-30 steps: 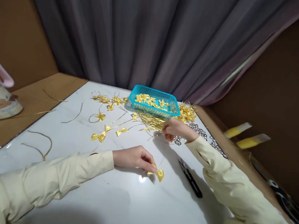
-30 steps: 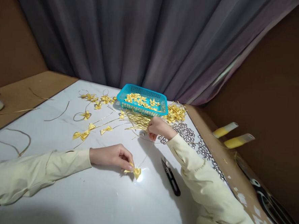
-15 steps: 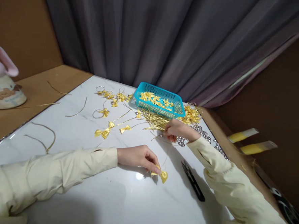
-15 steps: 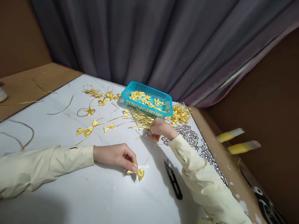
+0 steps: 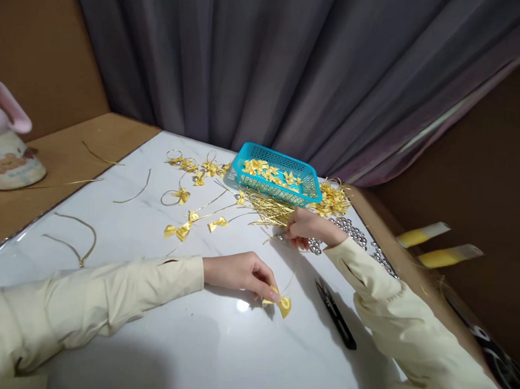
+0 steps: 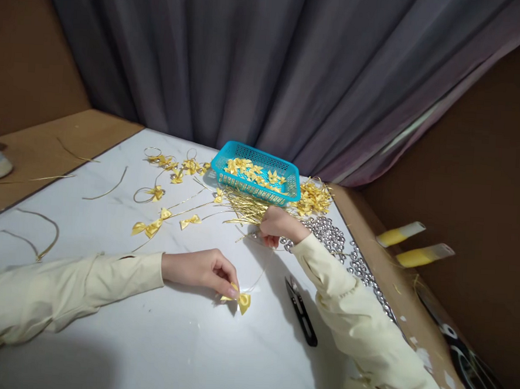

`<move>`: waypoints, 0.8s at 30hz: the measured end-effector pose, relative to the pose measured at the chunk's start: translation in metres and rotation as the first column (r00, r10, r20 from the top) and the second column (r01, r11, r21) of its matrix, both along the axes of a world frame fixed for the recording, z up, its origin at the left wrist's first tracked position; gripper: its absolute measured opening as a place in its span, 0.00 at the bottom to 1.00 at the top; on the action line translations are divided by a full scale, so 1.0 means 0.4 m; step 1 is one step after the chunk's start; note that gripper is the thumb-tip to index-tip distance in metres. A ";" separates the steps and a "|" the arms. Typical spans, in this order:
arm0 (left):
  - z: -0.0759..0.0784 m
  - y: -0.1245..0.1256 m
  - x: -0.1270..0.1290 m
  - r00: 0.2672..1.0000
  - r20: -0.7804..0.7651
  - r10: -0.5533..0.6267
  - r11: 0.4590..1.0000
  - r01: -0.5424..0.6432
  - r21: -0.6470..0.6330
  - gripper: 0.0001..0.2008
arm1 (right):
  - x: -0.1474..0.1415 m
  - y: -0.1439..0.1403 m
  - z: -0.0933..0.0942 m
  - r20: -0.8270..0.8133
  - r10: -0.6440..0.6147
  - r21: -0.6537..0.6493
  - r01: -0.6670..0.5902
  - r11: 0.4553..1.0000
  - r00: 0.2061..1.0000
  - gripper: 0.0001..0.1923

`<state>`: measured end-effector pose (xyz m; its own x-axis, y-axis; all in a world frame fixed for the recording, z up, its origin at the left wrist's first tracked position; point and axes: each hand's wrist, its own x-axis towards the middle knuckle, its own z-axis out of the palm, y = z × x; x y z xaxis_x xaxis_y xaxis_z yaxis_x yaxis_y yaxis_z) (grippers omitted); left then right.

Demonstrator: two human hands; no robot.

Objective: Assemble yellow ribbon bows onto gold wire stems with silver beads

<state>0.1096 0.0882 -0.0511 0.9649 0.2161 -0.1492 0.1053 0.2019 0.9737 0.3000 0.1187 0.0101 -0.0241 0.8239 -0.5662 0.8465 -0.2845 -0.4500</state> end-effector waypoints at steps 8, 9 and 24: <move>0.002 -0.002 -0.001 1.000 0.004 0.002 1.000 -0.002 0.004 0.12 | -0.002 0.001 -0.011 -0.103 -0.007 -0.015 0.005 1.000 0.995 0.09; 0.002 -0.002 -0.001 1.000 0.002 0.002 1.000 -0.002 0.001 0.12 | -0.003 -0.001 -0.013 -0.122 -0.002 -0.022 0.000 1.000 0.992 0.08; -0.001 0.000 0.002 1.000 0.016 -0.008 1.000 0.008 -0.003 0.14 | -0.014 -0.024 -0.071 -0.356 0.099 0.105 -0.066 0.992 0.929 0.09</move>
